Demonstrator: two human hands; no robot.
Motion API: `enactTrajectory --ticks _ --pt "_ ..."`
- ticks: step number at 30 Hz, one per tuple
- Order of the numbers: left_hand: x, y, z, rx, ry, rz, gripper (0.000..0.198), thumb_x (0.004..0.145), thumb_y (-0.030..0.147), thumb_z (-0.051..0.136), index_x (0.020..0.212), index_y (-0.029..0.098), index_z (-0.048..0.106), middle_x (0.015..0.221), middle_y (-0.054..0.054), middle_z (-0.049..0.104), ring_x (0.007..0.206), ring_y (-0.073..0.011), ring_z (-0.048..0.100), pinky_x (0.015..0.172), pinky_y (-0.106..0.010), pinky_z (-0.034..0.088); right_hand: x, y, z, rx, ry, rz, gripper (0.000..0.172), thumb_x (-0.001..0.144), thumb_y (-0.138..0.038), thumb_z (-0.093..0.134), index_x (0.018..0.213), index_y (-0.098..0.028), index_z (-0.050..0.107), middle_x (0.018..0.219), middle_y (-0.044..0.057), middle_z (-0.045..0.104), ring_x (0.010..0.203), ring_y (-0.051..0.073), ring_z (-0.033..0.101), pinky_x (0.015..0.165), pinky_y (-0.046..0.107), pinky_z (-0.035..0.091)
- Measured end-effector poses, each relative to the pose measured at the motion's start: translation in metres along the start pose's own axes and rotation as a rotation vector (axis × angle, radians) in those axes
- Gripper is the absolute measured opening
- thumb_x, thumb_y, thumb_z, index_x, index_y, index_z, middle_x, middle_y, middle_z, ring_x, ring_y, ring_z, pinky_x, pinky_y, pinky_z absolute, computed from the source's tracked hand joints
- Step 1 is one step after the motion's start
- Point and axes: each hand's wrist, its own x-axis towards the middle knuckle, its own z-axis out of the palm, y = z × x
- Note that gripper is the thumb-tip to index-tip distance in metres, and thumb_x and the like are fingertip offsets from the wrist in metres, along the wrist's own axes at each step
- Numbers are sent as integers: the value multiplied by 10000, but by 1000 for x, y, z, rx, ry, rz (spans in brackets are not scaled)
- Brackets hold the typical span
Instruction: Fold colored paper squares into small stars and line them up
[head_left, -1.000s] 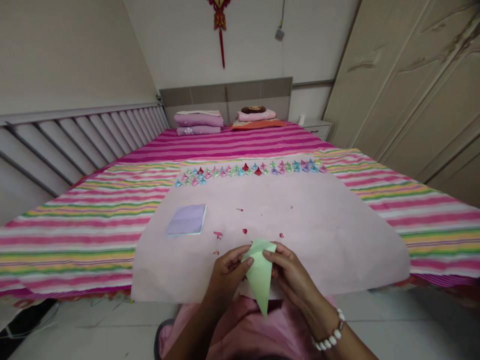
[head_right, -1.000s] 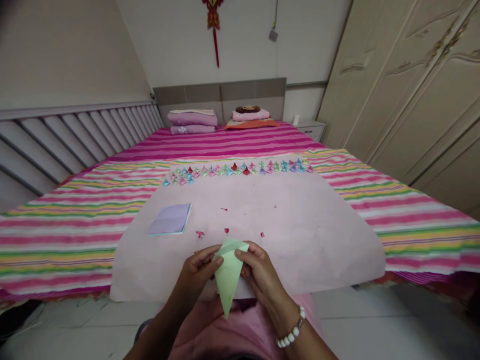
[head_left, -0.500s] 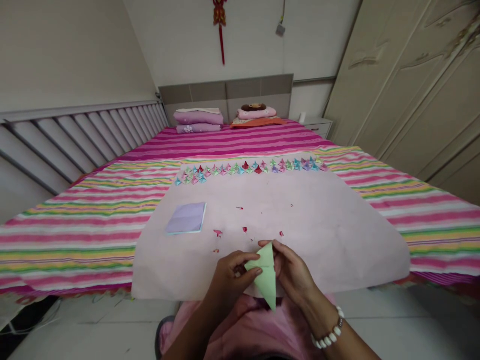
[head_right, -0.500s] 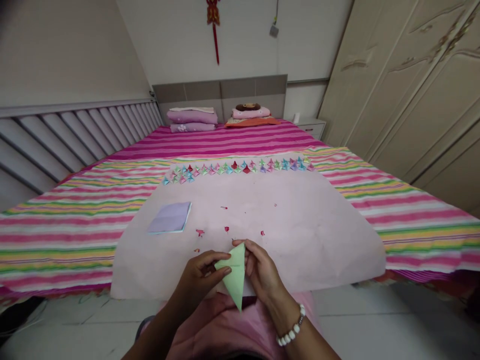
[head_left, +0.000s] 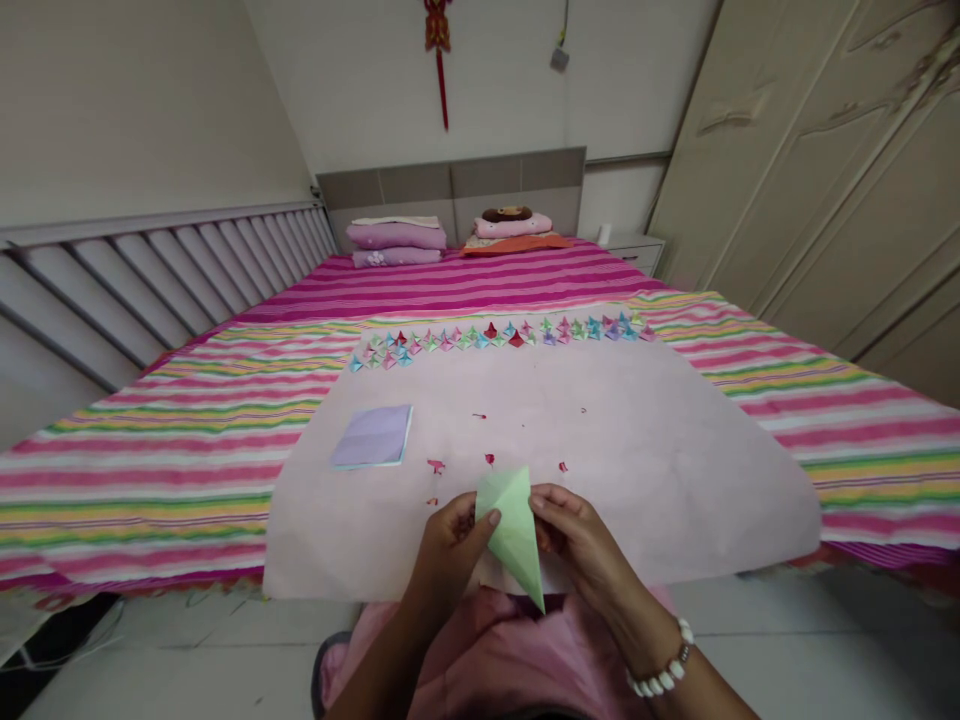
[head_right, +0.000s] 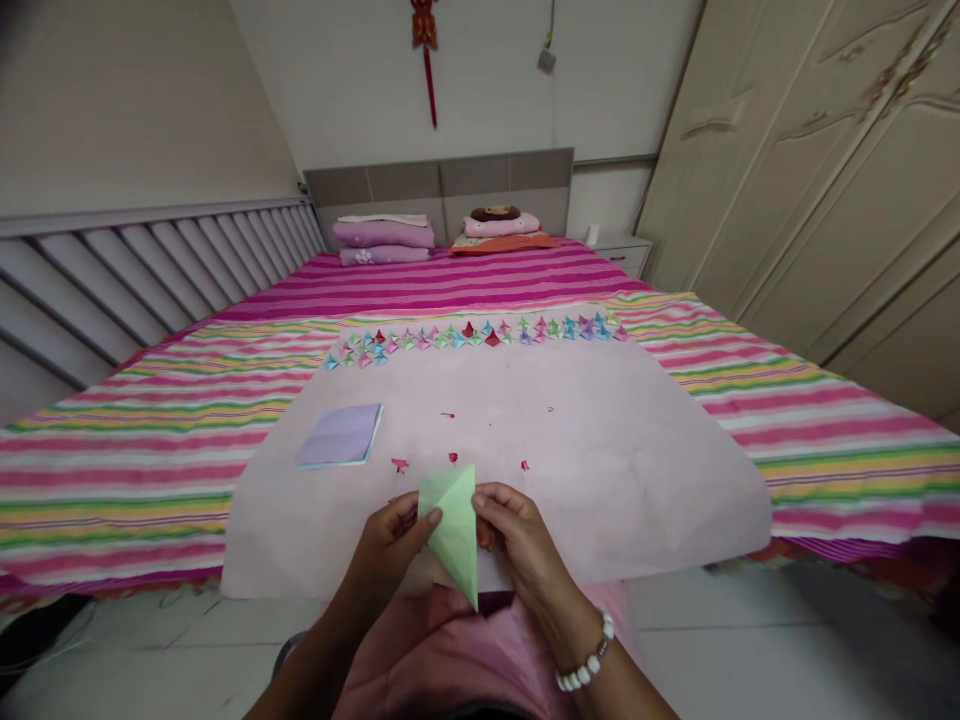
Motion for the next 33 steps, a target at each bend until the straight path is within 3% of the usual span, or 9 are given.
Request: enactTrajectory --ticks 4,8,12,17,24,28,33 --pt "2 -1 -2 32 54 -47 235 720 388 657 705 154 649 526 46 504 512 -94 446 486 -190 351 -2 -2 1 -15 -17 -22 265 772 -393 654 674 -148 631 454 -31 481 429 77 389 441 206 262" --pt "3 -2 -3 63 70 -66 297 715 450 652 716 153 664 505 52 457 482 -86 391 458 -192 320 -3 -2 3 -33 -18 11 229 666 -333 753 779 -155 663 506 -38 530 412 58 380 444 198 262" --pt "1 1 -2 20 60 -77 348 712 475 651 823 148 694 571 23 552 508 -101 457 483 -206 375 -2 1 3 -47 36 0 213 645 -314 764 714 -154 640 452 -55 506 380 51 347 426 195 226" --pt "-1 -2 -2 -159 -133 -81 461 622 321 775 1032 150 649 878 -55 705 792 -188 626 727 -287 481 -1 1 2 -54 100 3 211 682 -331 736 681 -159 613 378 -70 469 357 47 324 425 189 220" --pt "-1 0 -5 -84 -39 -183 416 664 386 734 979 121 677 775 -57 717 627 -130 592 543 -213 411 -2 0 0 -59 120 3 248 712 -374 705 652 -155 606 383 -57 479 356 52 346 413 192 221" --pt "-2 6 -5 -96 -42 -191 433 608 411 768 938 139 693 797 -60 723 695 -156 614 578 -223 426 0 -1 -1 -56 151 -23 238 684 -364 723 664 -162 600 383 -57 483 346 63 355 400 199 227" --pt "-2 3 -7 -76 -45 -185 412 657 419 728 951 134 678 865 -73 721 758 -182 629 635 -255 457 0 -1 -1 -44 144 -47 200 686 -312 722 678 -170 582 396 -50 520 356 70 389 408 198 263"
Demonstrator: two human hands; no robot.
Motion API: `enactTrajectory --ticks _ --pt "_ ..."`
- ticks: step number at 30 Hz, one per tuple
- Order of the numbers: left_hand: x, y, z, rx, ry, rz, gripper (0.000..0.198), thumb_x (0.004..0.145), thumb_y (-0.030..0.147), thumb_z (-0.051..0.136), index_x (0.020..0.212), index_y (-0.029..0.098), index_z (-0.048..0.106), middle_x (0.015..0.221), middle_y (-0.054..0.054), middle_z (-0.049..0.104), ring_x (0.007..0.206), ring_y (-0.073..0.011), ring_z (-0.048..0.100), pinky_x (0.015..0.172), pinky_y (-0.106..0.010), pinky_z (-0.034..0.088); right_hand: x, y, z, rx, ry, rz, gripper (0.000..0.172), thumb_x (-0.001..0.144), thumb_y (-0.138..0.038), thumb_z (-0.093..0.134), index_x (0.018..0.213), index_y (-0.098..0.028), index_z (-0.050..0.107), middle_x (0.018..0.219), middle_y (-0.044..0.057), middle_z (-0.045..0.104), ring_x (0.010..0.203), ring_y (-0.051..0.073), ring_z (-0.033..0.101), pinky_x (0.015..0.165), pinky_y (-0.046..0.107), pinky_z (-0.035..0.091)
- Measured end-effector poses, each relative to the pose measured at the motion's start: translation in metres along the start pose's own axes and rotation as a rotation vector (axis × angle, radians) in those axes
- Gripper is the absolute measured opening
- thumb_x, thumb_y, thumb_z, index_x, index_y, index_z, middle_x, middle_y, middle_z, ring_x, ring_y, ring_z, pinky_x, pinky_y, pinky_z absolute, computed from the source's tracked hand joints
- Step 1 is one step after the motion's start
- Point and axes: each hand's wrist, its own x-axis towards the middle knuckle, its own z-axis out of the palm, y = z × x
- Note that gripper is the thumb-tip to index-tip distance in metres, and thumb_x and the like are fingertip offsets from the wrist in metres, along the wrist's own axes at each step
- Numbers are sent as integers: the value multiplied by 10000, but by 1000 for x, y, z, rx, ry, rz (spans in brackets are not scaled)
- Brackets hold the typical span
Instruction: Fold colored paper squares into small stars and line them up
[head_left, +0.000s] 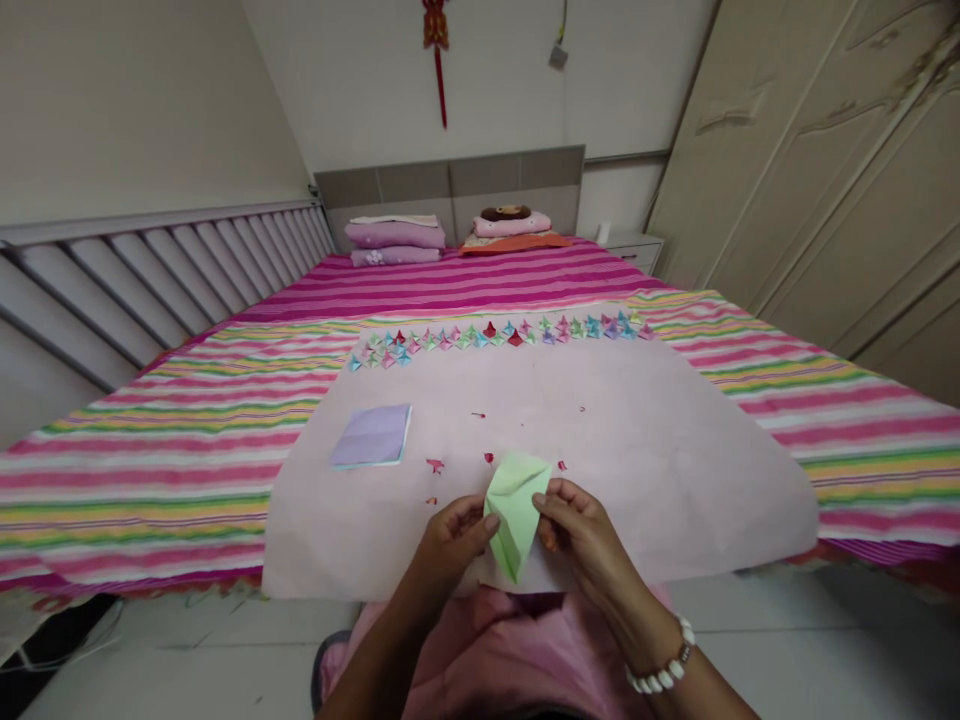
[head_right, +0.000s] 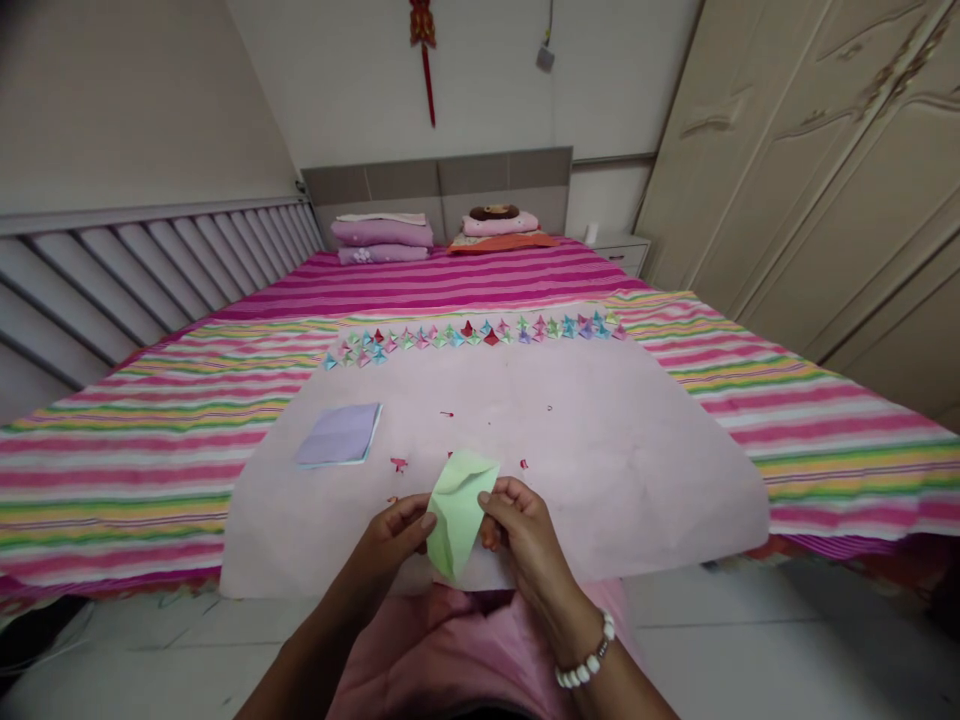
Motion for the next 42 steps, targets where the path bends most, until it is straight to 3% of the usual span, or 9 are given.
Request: enactTrajectory --ticks 5,10,12,16,20,26,32,37,42 --pt "3 -6 -3 -10 -40 55 516 584 317 790 1043 132 644 933 -95 708 889 -234 624 748 -313 478 0 -2 0 57 3 -16 168 672 -268 726 741 -154 625 509 2 627 456 104 517 470 208 363" --pt "3 -4 -5 0 159 0 427 763 476 593 1035 154 661 1076 -128 660 920 -220 605 692 -292 461 5 -4 -2 295 69 20 190 594 -163 763 597 -169 573 481 -37 567 482 108 560 483 208 423" --pt "2 -6 -5 -31 186 -22 412 734 448 630 1029 162 664 1074 -119 648 898 -200 601 680 -273 454 8 -3 -4 384 103 60 252 568 -119 763 538 -181 520 462 -50 538 475 106 564 478 205 442" --pt "0 -15 -2 22 76 44 701 502 214 810 1169 192 594 921 -42 640 686 -112 572 584 -217 429 10 3 -4 436 123 135 195 573 -90 722 574 -181 550 505 -30 579 473 111 566 467 216 468" --pt "0 -17 4 4 26 13 553 661 342 712 1158 142 577 661 3 645 485 -90 537 501 -224 396 7 9 1 415 83 184 149 584 -98 704 571 -164 570 505 -7 587 455 113 559 474 225 481" --pt "0 -6 7 -99 182 -107 349 728 488 625 731 143 571 703 -59 711 518 -117 609 497 -213 376 4 9 3 364 51 168 201 569 -136 793 677 -149 624 575 -29 592 449 74 528 428 173 435" --pt "-4 -4 7 -144 168 -186 372 718 504 635 709 152 512 599 -22 680 422 -74 551 444 -180 304 2 -1 -2 158 90 -36 186 675 -278 768 779 -160 669 622 -46 540 438 36 358 380 164 298" --pt "-1 0 4 -181 206 -174 358 714 485 654 747 156 514 542 23 636 404 -54 525 432 -162 296 2 1 -5 87 104 9 224 665 -316 766 618 -154 618 522 -47 483 432 52 339 392 191 259" --pt "0 -3 4 -310 234 -228 354 674 426 722 737 150 510 542 44 613 404 -29 514 433 -132 337 4 8 -6 40 34 44 204 675 -316 747 709 -135 660 569 -35 527 389 20 289 370 183 174"
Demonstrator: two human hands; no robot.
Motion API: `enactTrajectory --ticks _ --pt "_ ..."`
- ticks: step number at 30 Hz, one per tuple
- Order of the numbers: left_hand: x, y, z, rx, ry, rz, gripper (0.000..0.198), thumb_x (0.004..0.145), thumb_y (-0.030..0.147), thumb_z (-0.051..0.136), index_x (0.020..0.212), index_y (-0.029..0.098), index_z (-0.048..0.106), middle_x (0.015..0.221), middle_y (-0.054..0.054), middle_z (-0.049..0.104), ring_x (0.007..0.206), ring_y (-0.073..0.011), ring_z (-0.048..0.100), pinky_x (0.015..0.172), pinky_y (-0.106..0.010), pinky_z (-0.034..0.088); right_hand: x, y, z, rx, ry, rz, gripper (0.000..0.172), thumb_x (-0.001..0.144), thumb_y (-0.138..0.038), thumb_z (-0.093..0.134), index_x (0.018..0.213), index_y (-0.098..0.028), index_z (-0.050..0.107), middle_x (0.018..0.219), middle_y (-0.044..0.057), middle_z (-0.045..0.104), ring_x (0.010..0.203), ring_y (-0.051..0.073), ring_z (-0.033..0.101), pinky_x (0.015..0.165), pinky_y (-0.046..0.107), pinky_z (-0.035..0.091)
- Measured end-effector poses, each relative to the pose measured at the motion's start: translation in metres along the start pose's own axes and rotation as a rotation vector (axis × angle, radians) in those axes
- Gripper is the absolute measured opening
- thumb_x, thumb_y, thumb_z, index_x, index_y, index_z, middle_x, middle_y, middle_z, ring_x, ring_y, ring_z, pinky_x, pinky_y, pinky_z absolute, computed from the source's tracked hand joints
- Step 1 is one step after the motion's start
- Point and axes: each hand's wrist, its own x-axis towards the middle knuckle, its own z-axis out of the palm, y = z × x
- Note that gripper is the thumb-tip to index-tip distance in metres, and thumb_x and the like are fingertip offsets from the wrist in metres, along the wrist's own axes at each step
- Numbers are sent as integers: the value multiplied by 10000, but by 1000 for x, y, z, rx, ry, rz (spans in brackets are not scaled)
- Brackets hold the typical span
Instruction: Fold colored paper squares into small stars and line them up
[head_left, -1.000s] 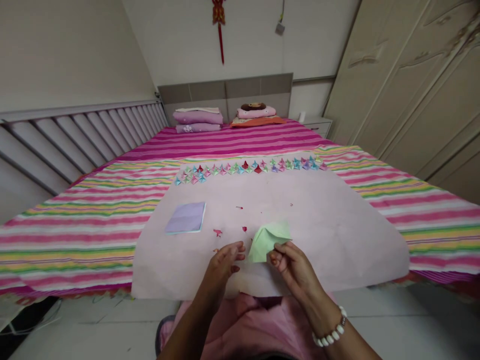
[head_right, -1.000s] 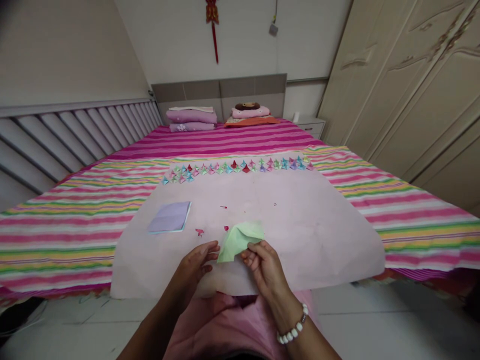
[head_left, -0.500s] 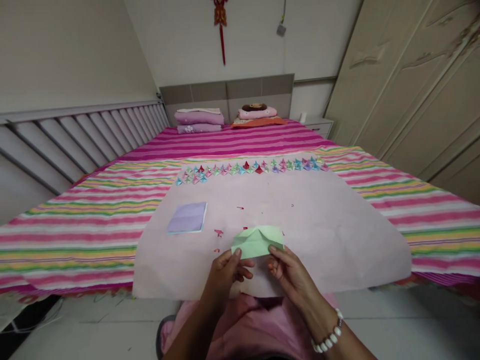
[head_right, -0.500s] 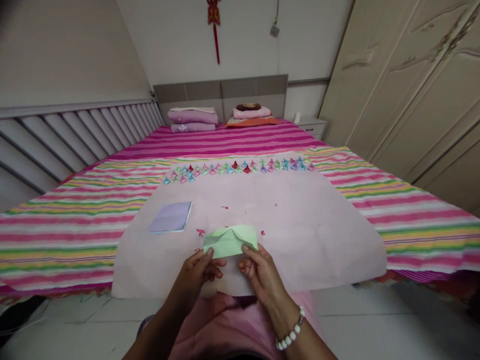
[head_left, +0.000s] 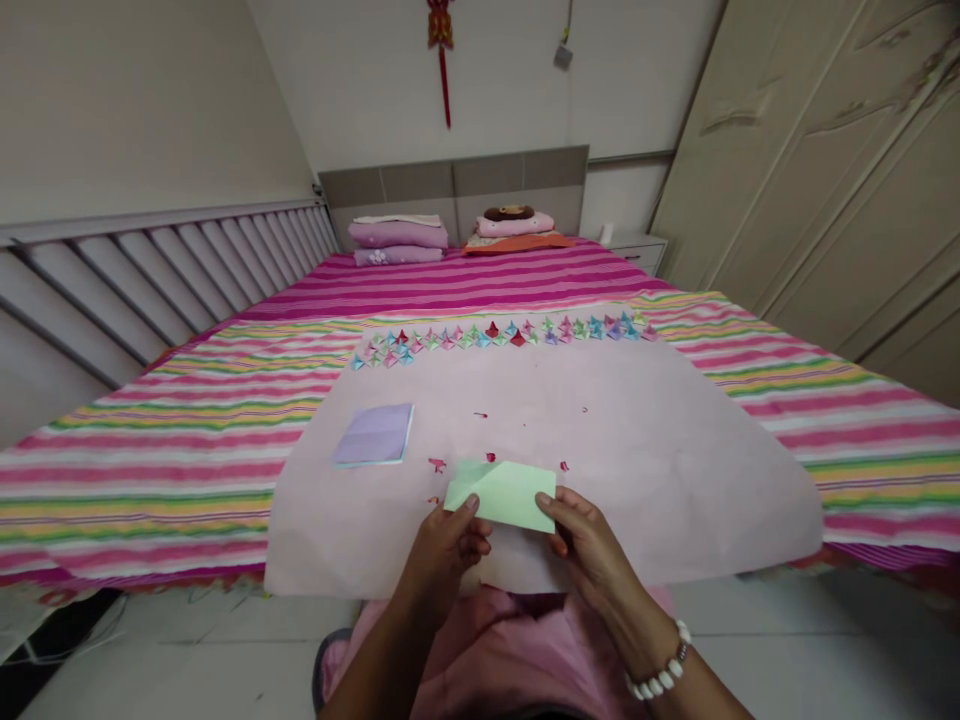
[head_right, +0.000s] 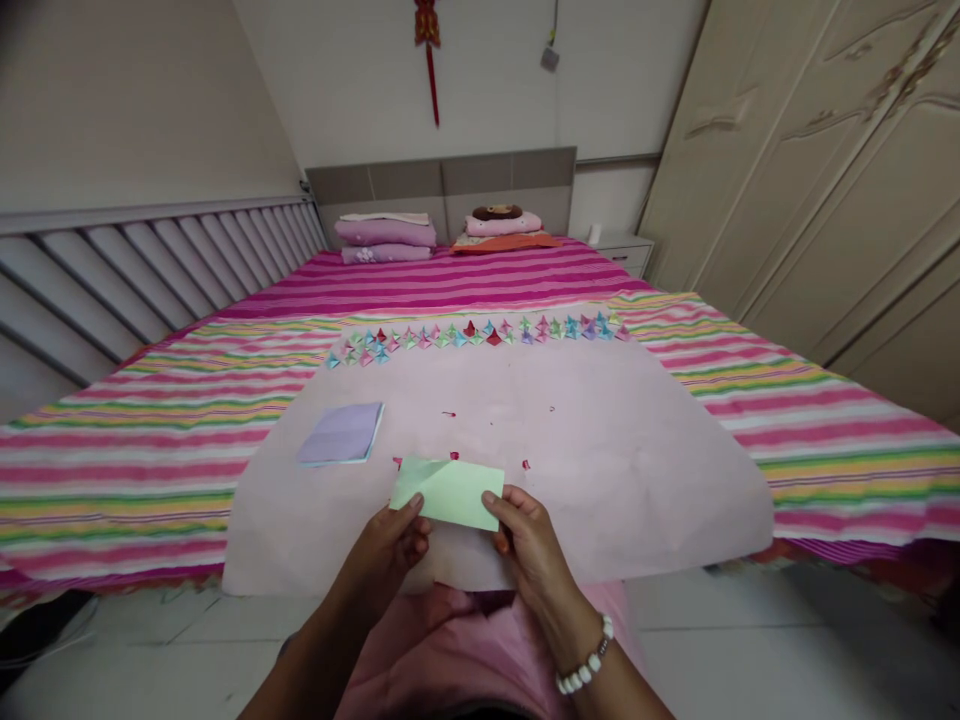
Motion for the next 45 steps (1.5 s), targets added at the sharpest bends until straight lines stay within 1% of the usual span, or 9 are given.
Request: enactTrajectory --ticks 8,15,18,22,25,32,36,40,45 --pt "2 -5 4 -155 15 -189 188 864 319 556 790 155 501 526 20 635 384 -48 549 405 -126 375 -3 3 5 0 -51 39 231 666 -298 744 782 -130 637 514 -64 490 341 -11 212 365 166 98" --pt "1 2 -2 -41 -14 -133 218 876 367 518 812 160 488 565 -15 682 414 -83 599 405 -148 361 -2 4 0 -60 -86 4 236 660 -303 755 772 -126 647 517 -66 465 370 0 249 380 158 135" --pt "-2 2 -3 48 -69 -62 283 837 431 549 806 154 498 615 -49 708 455 -108 628 418 -164 367 2 2 -4 -120 -38 -85 325 617 -305 777 881 -157 658 548 -61 507 374 19 268 370 167 187" --pt "-4 3 -2 160 -46 50 344 765 475 614 737 144 526 741 -100 741 539 -143 666 467 -196 408 2 -1 -7 -357 97 -327 429 609 -288 770 1007 -189 644 880 35 630 424 37 338 408 203 311" --pt "-3 1 -1 230 -53 141 353 726 470 646 711 120 600 812 -125 745 631 -178 689 534 -230 457 -5 -3 -3 -570 192 -543 394 694 -255 708 1079 -213 634 808 1 575 454 51 358 453 213 346" --pt "-6 -3 -2 223 -162 278 316 695 262 674 996 167 702 971 -69 731 872 -209 658 776 -295 499 -19 -3 10 -503 -188 -472 360 797 -221 567 1152 -194 619 571 -50 492 418 67 411 400 188 348" --pt "-11 4 -1 69 -172 214 382 648 219 720 1028 198 693 1060 -67 704 964 -226 631 810 -288 479 -19 -1 10 -492 -224 -539 196 802 -179 547 905 -212 710 730 12 612 477 83 523 429 196 423" --pt "-11 13 -1 -182 -226 107 460 691 331 700 1124 194 631 1071 -106 688 934 -241 635 774 -325 490 -17 -2 7 -502 -221 -629 225 790 -125 544 890 -228 717 813 30 641 554 102 565 468 202 453" --pt "-11 12 -4 12 -270 37 343 726 369 690 984 144 680 841 -75 692 703 -140 595 611 -218 443 -16 -4 5 -512 -203 -649 220 778 -116 555 880 -224 718 779 27 640 599 121 585 479 205 460"
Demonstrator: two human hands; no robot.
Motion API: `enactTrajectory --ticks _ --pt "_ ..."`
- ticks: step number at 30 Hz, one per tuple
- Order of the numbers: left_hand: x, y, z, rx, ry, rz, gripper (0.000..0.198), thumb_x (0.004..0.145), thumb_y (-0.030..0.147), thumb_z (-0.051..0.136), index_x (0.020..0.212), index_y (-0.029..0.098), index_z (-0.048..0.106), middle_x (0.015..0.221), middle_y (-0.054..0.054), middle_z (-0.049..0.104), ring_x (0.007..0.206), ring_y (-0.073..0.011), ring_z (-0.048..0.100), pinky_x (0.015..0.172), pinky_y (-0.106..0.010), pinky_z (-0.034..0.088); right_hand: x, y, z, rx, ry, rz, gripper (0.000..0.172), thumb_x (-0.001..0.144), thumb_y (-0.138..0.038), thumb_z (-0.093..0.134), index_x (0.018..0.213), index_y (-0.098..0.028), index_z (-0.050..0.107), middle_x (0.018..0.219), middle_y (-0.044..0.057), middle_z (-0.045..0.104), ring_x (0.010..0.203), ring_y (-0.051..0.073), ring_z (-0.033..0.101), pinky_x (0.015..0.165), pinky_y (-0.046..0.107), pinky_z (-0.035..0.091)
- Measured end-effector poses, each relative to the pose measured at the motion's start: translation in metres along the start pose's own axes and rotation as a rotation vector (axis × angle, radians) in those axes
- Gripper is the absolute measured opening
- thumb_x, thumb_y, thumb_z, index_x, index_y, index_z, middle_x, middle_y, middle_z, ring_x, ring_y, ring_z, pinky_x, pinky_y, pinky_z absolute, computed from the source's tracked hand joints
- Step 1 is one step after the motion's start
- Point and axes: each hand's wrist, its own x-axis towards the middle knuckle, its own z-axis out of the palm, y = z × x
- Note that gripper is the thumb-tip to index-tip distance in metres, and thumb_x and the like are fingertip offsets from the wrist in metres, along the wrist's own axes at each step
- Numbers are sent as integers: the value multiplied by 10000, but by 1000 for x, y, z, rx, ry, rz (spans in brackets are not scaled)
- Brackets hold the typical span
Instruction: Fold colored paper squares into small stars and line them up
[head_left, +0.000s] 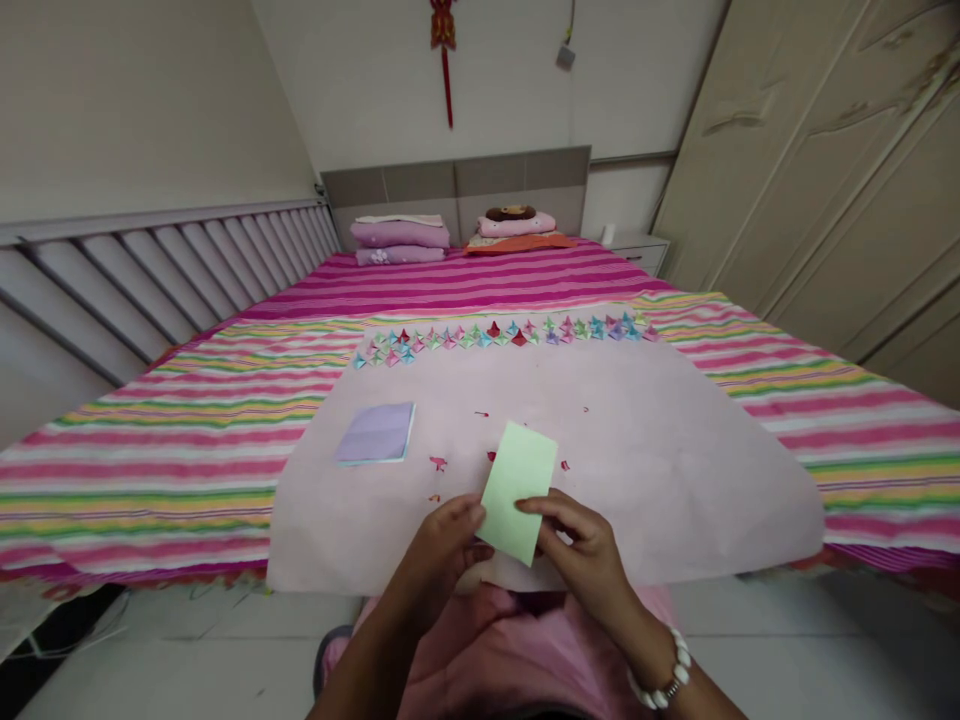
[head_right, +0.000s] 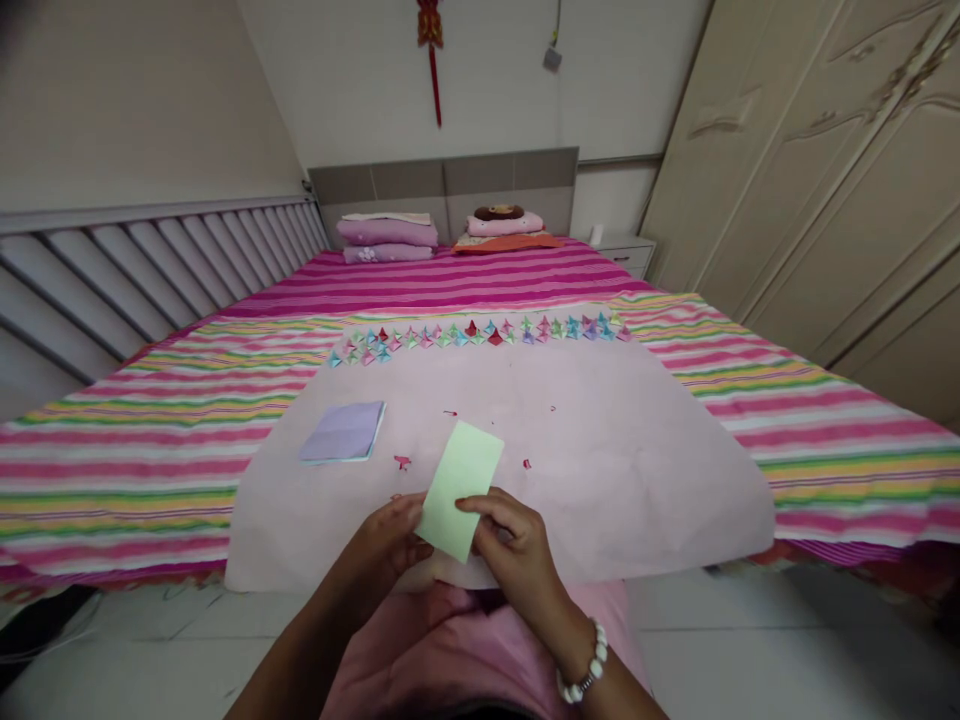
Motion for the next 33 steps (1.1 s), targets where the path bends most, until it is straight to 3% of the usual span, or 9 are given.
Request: enactTrajectory --ticks 5,11,16,20,28,33 --pt "-4 -4 2 205 48 68 262 681 341 729 819 120 700 624 -5 604 561 -93 482 549 -203 362 -1 -2 -1 107 -54 139 208 796 -190 559 948 -227 696 860 33 628 551 109 570 484 229 471" --pt "-6 0 5 286 78 134 229 667 348 730 736 133 689 571 13 578 548 -104 472 533 -207 333 0 -9 -5 195 -94 280 225 799 -296 590 975 -201 694 704 7 563 565 132 541 529 261 435" --pt "-5 -4 5 273 79 112 230 677 340 727 759 130 686 588 14 586 550 -94 481 540 -197 346 1 -12 -5 73 -104 200 252 719 -299 706 955 -214 690 722 -2 539 608 129 489 570 256 426" --pt "-3 -5 4 250 93 89 285 688 353 720 865 131 695 656 -7 633 586 -104 526 562 -200 385 0 -7 -1 -11 -145 128 321 682 -233 734 998 -230 676 886 33 583 759 168 543 689 292 461" --pt "5 -7 0 141 75 66 262 661 353 747 791 133 692 699 -15 674 599 -123 579 565 -217 431 1 -6 2 -16 -241 118 184 714 -183 697 892 -229 688 899 39 576 832 186 581 717 314 492" --pt "7 -7 4 -1 134 45 330 630 335 769 875 132 681 712 -31 703 629 -159 630 613 -259 472 -2 -1 3 -135 -278 -10 549 672 -141 743 1177 -295 593 1114 60 513 1032 222 525 863 354 473"
